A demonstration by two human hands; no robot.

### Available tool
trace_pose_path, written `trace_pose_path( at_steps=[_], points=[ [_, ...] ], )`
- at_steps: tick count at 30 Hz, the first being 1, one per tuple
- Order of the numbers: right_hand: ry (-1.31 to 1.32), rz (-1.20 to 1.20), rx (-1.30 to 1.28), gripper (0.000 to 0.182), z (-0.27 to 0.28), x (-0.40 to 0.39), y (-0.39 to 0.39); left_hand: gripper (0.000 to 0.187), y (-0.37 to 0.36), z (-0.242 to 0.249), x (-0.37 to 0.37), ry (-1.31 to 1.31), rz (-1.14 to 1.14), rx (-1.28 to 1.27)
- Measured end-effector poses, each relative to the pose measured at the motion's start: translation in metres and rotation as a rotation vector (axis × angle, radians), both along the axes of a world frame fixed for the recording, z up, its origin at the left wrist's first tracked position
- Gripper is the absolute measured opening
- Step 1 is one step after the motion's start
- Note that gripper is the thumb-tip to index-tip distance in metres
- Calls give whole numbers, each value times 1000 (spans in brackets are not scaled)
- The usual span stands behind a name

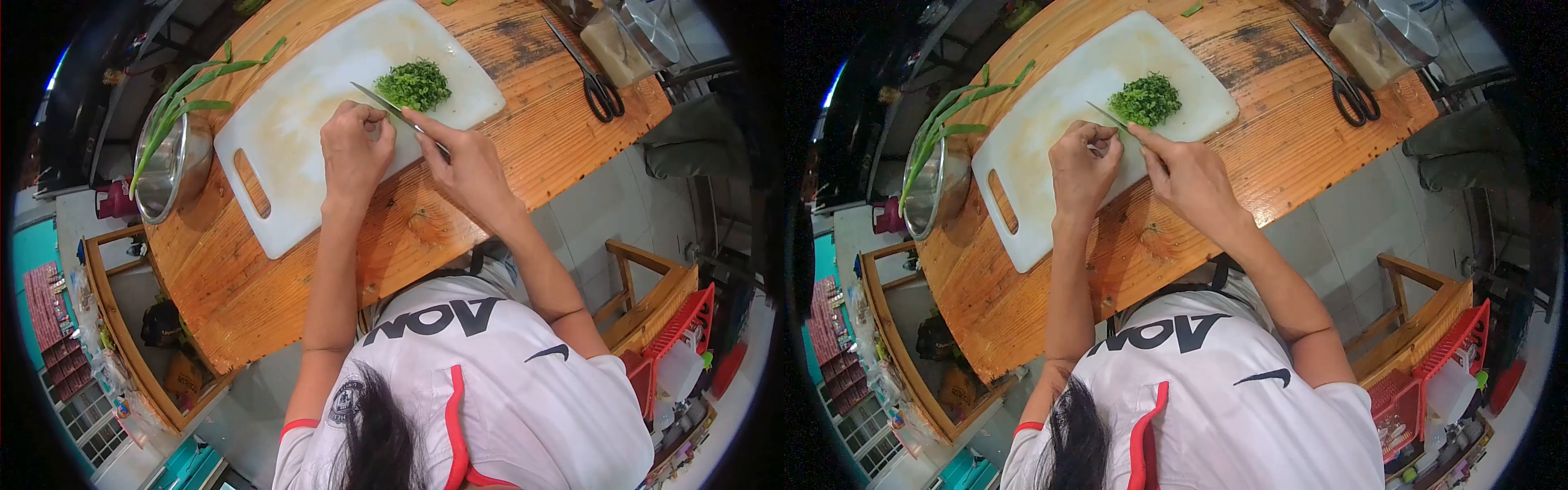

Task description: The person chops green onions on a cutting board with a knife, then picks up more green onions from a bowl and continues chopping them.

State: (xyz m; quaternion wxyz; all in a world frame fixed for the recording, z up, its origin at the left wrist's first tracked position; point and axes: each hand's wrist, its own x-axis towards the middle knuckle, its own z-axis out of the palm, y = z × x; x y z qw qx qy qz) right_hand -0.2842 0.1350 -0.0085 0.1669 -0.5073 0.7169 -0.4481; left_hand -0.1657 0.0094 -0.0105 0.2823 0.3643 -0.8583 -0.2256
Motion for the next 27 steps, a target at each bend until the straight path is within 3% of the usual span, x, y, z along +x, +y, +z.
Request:
trace_pose_path(
  at_steps=[27],
  points=[
    [67,17,49,38,7,5,9,9,-5,2,1,52,5,179]
  ],
)
